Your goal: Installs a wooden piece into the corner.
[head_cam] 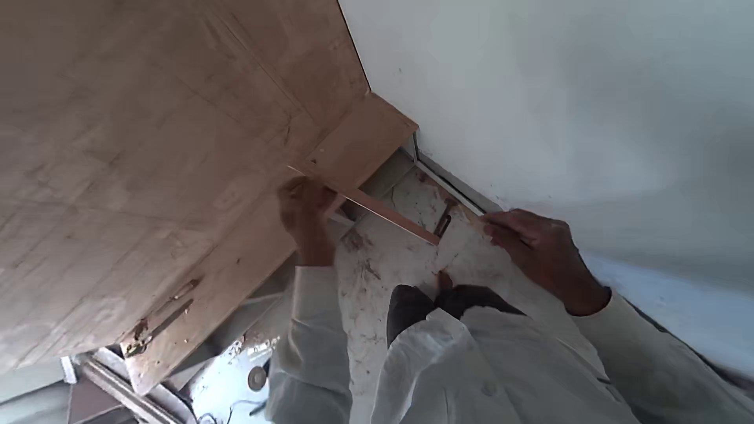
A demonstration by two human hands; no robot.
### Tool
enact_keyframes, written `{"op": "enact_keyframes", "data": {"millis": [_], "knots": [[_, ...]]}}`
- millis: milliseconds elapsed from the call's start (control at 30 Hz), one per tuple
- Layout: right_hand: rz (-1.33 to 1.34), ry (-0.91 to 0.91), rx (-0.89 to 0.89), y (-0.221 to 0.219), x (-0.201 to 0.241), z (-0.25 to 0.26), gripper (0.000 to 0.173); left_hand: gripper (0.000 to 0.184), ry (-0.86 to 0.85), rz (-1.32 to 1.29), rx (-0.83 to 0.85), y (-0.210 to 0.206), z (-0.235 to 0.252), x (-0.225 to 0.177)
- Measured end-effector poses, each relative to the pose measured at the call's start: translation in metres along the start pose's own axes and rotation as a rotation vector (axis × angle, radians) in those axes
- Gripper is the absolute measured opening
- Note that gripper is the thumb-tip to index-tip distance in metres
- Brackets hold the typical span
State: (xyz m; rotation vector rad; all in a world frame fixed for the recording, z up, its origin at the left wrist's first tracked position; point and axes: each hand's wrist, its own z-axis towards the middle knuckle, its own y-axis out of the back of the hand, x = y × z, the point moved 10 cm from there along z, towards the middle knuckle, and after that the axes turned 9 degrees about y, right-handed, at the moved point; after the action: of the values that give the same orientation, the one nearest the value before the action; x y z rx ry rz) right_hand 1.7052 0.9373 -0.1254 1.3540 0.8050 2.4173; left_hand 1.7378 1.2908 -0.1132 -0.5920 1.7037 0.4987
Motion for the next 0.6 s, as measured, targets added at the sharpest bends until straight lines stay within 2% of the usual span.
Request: {"op": "enact_keyframes", "data": {"millis": [67,133,233,333,467,600], "knots": [[-0.038,0.050,-0.012,-0.011,-0.007,0.040,0.026,0.027,-0.024,-0.013,0.135,-0.046,0.023,0.007],[-0.064,0.027,-0.022,-0.020,-0.024,0.066,0.027,0.029,-0.029,0.019,0.276,-0.090,0.048,0.025],[-0.101,-0.073,-0.049,-0.028,-0.065,0.086,0.029,0.032,0.030,0.129,0.424,-0.147,0.087,0.064],[-0.091,-0.246,-0.045,-0.049,-0.118,0.093,0.028,0.032,0.115,0.253,0.492,-0.193,0.129,0.108],[0.012,-0.499,-0.001,-0.119,-0.219,0.104,0.025,0.036,0.158,0.477,0.562,-0.254,0.182,0.186],[0.151,-0.868,0.221,-0.243,-0.381,0.080,0.033,0.040,0.160,0.599,0.552,-0.297,0.226,0.322]]}}
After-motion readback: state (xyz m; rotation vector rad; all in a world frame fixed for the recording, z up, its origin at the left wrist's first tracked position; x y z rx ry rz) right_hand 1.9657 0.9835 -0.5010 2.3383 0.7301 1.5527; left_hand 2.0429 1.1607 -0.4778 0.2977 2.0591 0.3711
